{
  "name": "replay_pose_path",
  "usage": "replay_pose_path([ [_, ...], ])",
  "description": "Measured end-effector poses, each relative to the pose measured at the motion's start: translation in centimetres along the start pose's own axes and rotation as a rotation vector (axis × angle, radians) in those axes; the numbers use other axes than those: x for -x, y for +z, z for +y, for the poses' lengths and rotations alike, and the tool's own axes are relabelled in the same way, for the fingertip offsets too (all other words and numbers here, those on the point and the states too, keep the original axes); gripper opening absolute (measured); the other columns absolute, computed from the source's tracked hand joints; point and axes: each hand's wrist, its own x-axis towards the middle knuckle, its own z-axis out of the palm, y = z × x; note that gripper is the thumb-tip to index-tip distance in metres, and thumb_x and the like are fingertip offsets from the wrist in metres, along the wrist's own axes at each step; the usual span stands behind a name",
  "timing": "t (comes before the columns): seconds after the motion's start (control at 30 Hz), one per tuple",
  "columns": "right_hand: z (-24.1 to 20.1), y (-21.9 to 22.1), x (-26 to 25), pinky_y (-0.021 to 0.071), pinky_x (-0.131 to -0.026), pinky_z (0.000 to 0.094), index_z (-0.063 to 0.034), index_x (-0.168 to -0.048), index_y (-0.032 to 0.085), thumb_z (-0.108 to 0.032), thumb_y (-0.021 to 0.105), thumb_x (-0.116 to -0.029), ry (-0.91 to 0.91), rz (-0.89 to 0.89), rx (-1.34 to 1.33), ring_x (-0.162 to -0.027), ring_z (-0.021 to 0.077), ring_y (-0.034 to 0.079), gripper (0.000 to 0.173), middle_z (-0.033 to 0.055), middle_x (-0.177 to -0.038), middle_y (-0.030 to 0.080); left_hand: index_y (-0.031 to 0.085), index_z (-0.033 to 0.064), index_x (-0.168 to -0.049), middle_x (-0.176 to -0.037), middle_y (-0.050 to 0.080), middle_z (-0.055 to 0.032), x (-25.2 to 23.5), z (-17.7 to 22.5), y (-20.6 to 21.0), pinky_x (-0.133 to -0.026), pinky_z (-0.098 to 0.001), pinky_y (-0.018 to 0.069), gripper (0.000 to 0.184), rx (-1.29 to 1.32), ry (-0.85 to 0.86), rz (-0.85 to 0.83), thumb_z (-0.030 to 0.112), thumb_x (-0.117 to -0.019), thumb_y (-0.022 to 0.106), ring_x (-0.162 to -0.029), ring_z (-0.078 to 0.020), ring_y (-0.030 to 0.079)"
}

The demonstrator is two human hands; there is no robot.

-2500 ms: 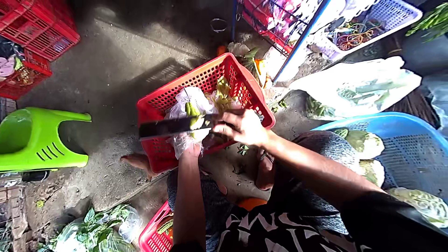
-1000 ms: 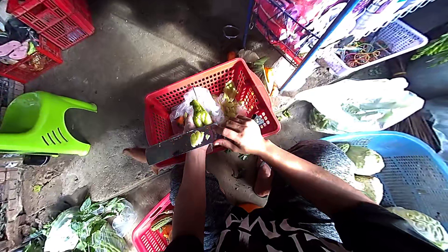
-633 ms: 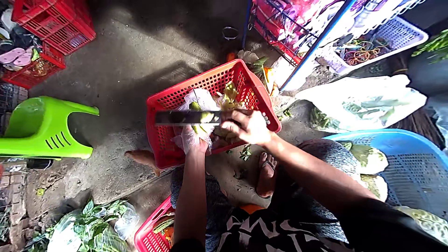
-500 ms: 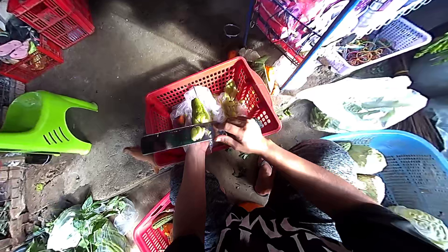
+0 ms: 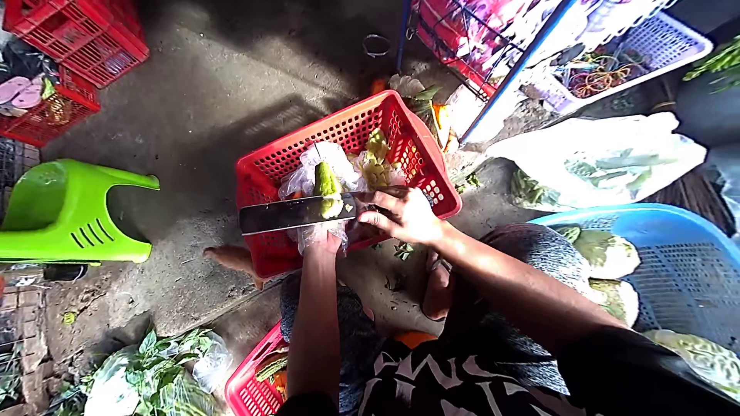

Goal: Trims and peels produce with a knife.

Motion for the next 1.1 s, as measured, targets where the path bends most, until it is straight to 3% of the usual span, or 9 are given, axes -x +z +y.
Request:
replay_pose_path([
  [0.13, 1.7, -0.7, -0.3, 0.0551, -0.06, 0.0539, -0.0052, -0.108, 0.075, -0.054, 0.05, -0.1032, 0.192, -0.04, 0.03, -0.072, 0.0303, 0.071, 0.055, 0.0132, -0.086, 0.073, 0.058, 0.0112, -0.113, -0.092, 0.067, -0.0099, -0.1, -0.1, -0.2, -0.068, -0.04, 0.0603, 0.045, -0.055, -0.042, 0.005, 0.042, -0.1107, 0.025, -0.081, -0.0226, 0.069],
  [0.3, -0.9, -0.8, 0.4, 0.0575, -0.064, 0.0438, -0.0076, -0.107, 0.077, -0.049, 0.053, -0.1039, 0.029, -0.024, -0.039, -0.074, 0.023, 0.071, 0.048, 0.0087, -0.085, 0.074, 0.059, 0.0135, -0.112, -0.093, 0.069, -0.005, -0.3, -0.5, -0.4, -0.071, -0.034, 0.0599, 0.038, 0.027, -0.008, -0.044, 0.033, -0.1102, 0.026, -0.084, -0.0162, 0.069],
  [0.43, 0.5, -1.0, 0.1, 0.0542, -0.057, 0.0471, -0.0062, -0.104, 0.076, -0.05, 0.053, -0.1017, 0.098, -0.02, 0.018, -0.07, 0.0258, 0.07, 0.049, 0.0107, -0.084, 0.073, 0.059, 0.0126, -0.111, -0.094, 0.069, -0.008, 0.1, -0.4, -0.1, -0.072, -0.0396, 0.0607, 0.042, -0.03, -0.049, 0.001, 0.037, -0.1109, 0.025, -0.084, -0.0207, 0.07],
  [0.57, 2.6, -1.9, -1.0, 0.0527, -0.066, 0.0662, -0.0087, -0.122, 0.071, -0.05, 0.052, -0.105, 0.534, -0.109, 0.085, -0.079, 0.0433, 0.071, 0.049, 0.0199, -0.089, 0.073, 0.06, 0.0086, -0.114, -0.091, 0.069, -0.0116, 0.1, 0.0, -0.6, -0.064, -0.0377, 0.0605, 0.054, -0.034, -0.127, -0.123, 0.044, -0.1098, 0.02, -0.075, -0.0229, 0.07],
  [0.63, 2.7, -2.4, -1.3, 0.0514, -0.068, 0.0673, -0.0128, -0.126, 0.069, -0.05, 0.05, -0.1059, 0.653, -0.107, 0.052, -0.081, 0.0427, 0.07, 0.046, 0.0187, -0.089, 0.073, 0.061, 0.0073, -0.115, -0.092, 0.069, -0.0129, -0.3, 0.4, -0.7, -0.064, -0.0372, 0.06, 0.055, -0.001, -0.135, -0.168, 0.043, -0.1094, 0.019, -0.076, -0.0238, 0.07],
  [0.77, -1.4, -2.5, -0.6, 0.0568, -0.065, 0.0524, -0.0075, -0.106, 0.075, -0.047, 0.055, -0.1026, 0.251, -0.064, -0.08, -0.076, 0.0258, 0.072, 0.044, 0.0098, -0.087, 0.073, 0.059, 0.01, -0.107, -0.088, 0.069, -0.0099, 0.2, -0.1, -0.4, -0.066, -0.0398, 0.0609, 0.052, 0.048, -0.075, -0.049, 0.041, -0.1099, 0.018, -0.078, -0.022, 0.07],
  [0.87, -2.0, -1.0, -0.3, 0.0571, -0.065, 0.0434, -0.0085, -0.108, 0.077, -0.048, 0.053, -0.1037, 0.029, -0.014, -0.023, -0.076, 0.0233, 0.071, 0.047, 0.0086, -0.084, 0.073, 0.059, 0.0114, -0.102, -0.084, 0.069, -0.0074, 0.6, -0.7, -0.4, -0.065, -0.0384, 0.0606, 0.049, 0.088, -0.053, 0.027, 0.039, -0.1093, 0.018, -0.077, -0.02, 0.07],
  [0.97, 0.3, -1.0, -0.6, 0.0558, -0.06, 0.0523, -0.0067, -0.105, 0.074, -0.051, 0.053, -0.1023, 0.194, -0.043, 0.046, -0.073, 0.0301, 0.071, 0.049, 0.0123, -0.084, 0.072, 0.06, 0.0077, -0.108, -0.089, 0.069, -0.0131, 0.3, -0.4, -1.0, -0.064, -0.0415, 0.0609, 0.05, 0.094, -0.14, -0.045, 0.042, -0.109, 0.024, -0.077, -0.0252, 0.07],
  [1.1, 2.1, -1.9, -2.1, 0.053, -0.065, 0.064, -0.0094, -0.118, 0.072, -0.05, 0.055, -0.1037, 0.495, -0.067, 0.04, -0.078, 0.0392, 0.071, 0.046, 0.0169, -0.088, 0.073, 0.063, 0.0068, -0.113, -0.092, 0.068, -0.0149, -0.2, 0.2, -1.1, -0.059, -0.0379, 0.0593, 0.049, 0.111, -0.212, -0.172, 0.043, -0.1079, 0.03, -0.07, -0.0251, 0.068],
])
